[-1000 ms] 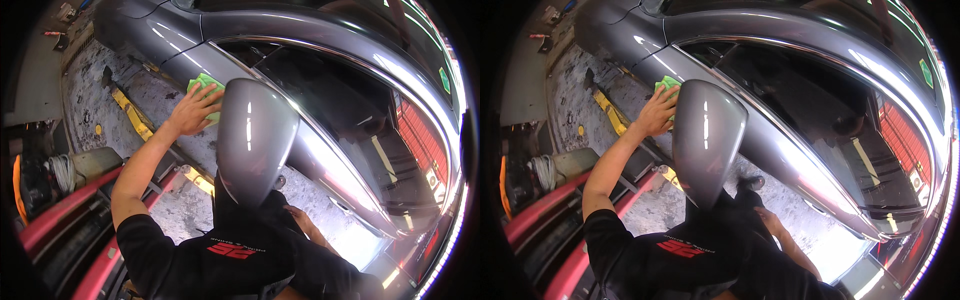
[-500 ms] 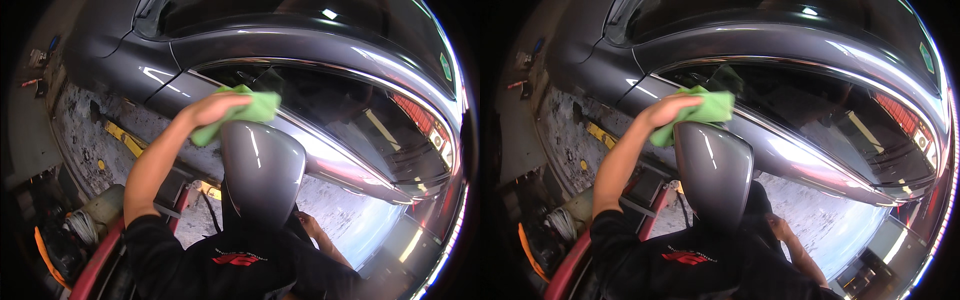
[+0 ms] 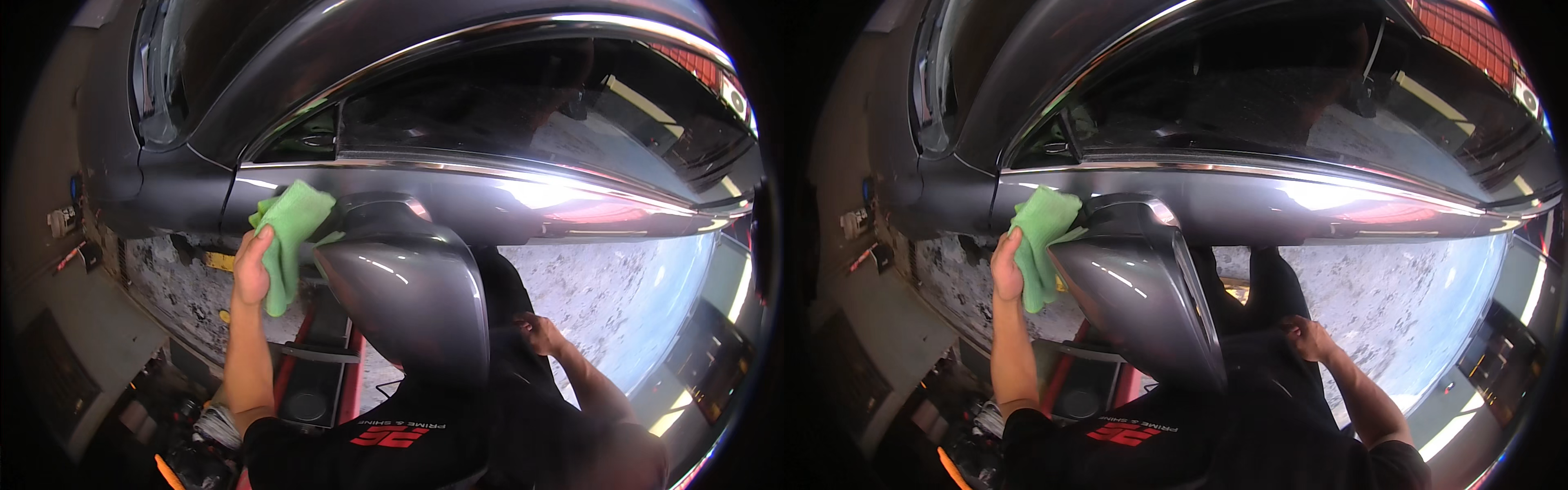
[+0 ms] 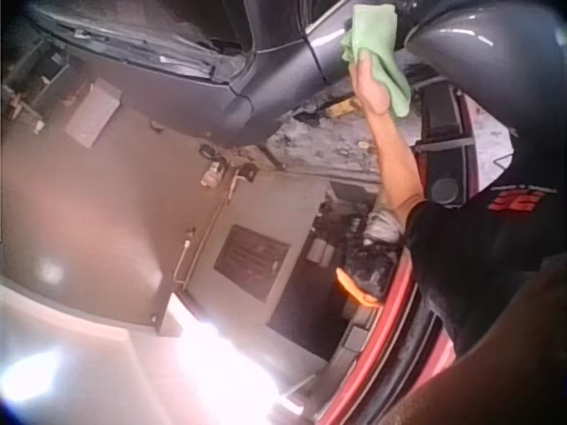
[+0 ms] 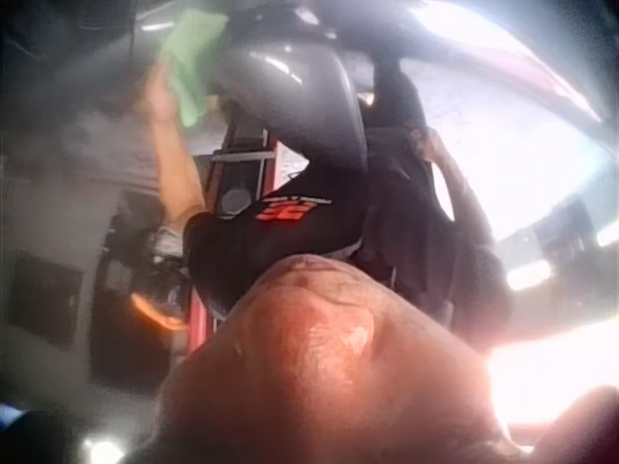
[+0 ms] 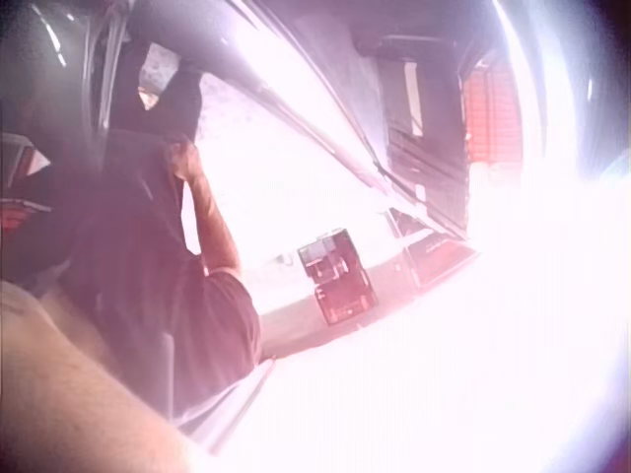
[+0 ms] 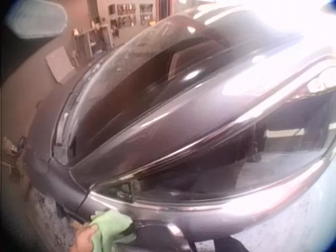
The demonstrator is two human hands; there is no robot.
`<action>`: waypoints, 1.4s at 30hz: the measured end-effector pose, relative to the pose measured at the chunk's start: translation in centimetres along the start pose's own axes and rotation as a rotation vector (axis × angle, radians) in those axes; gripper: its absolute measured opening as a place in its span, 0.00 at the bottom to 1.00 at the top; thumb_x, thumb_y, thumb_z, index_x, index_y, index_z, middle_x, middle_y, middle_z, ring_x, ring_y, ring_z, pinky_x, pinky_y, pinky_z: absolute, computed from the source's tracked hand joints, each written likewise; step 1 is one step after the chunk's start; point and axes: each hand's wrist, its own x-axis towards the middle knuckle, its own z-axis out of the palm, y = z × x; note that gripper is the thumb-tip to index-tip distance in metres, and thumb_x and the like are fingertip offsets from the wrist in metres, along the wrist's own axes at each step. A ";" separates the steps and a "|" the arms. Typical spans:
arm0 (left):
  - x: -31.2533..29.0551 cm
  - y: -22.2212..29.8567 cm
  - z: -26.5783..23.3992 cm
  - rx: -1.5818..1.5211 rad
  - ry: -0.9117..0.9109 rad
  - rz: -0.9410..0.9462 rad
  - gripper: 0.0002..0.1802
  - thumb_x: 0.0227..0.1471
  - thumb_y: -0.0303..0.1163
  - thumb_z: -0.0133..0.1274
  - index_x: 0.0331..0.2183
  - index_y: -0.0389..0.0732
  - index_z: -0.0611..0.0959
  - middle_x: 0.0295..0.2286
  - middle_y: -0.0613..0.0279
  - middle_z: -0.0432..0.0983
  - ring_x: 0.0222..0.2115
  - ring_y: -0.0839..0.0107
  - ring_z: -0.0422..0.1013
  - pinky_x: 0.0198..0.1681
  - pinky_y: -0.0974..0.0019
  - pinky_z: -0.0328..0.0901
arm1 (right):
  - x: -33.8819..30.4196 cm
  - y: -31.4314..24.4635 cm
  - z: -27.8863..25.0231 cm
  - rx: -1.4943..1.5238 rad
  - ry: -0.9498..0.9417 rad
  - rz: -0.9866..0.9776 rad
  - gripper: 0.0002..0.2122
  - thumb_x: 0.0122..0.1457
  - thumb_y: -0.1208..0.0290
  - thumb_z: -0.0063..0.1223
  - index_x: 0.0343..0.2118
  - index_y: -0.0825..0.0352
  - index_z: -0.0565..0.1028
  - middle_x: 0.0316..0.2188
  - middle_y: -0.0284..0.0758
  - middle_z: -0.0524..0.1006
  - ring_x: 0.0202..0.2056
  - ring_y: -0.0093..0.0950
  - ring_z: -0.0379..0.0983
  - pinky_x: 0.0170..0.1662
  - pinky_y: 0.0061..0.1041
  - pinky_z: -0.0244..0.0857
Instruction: The person wipes the exterior of a gray car with a green microfiber cloth. They clean the front fender, hood, roof, rear window, trunk, and side panels in sequence, moving around the vehicle to reach each area.
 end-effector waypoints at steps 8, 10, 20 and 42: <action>10.2 7.3 13.0 0.767 -0.734 -0.168 0.31 0.66 0.55 0.48 0.50 0.36 0.83 0.44 0.61 0.79 0.45 0.71 0.72 0.53 0.65 0.64 | -1.4 -1.2 1.3 0.077 0.063 -0.034 0.20 0.62 0.69 0.50 0.55 0.69 0.75 0.50 0.50 0.80 0.52 0.44 0.79 0.56 0.36 0.72; 10.7 8.4 14.4 1.001 -0.857 -0.101 0.29 0.67 0.53 0.48 0.50 0.35 0.83 0.42 0.63 0.79 0.43 0.70 0.73 0.52 0.66 0.65 | -1.3 -1.8 1.6 -0.004 0.057 -0.032 0.20 0.62 0.71 0.50 0.56 0.69 0.75 0.51 0.51 0.79 0.53 0.45 0.78 0.57 0.36 0.71; 3.5 5.0 3.4 0.153 -0.234 -0.122 0.30 0.68 0.45 0.46 0.59 0.29 0.75 0.54 0.54 0.76 0.55 0.67 0.71 0.59 0.64 0.63 | 0.0 -0.8 2.7 0.196 0.030 -0.036 0.19 0.64 0.72 0.50 0.57 0.70 0.74 0.53 0.51 0.78 0.57 0.45 0.75 0.59 0.36 0.69; 2.5 -3.1 -5.2 0.840 0.421 0.880 0.29 0.66 0.45 0.43 0.52 0.29 0.81 0.56 0.36 0.73 0.60 0.45 0.67 0.63 0.49 0.60 | 1.2 1.9 0.3 0.184 0.027 -0.332 0.29 0.70 0.47 0.41 0.53 0.74 0.76 0.45 0.49 0.80 0.45 0.38 0.78 0.49 0.33 0.70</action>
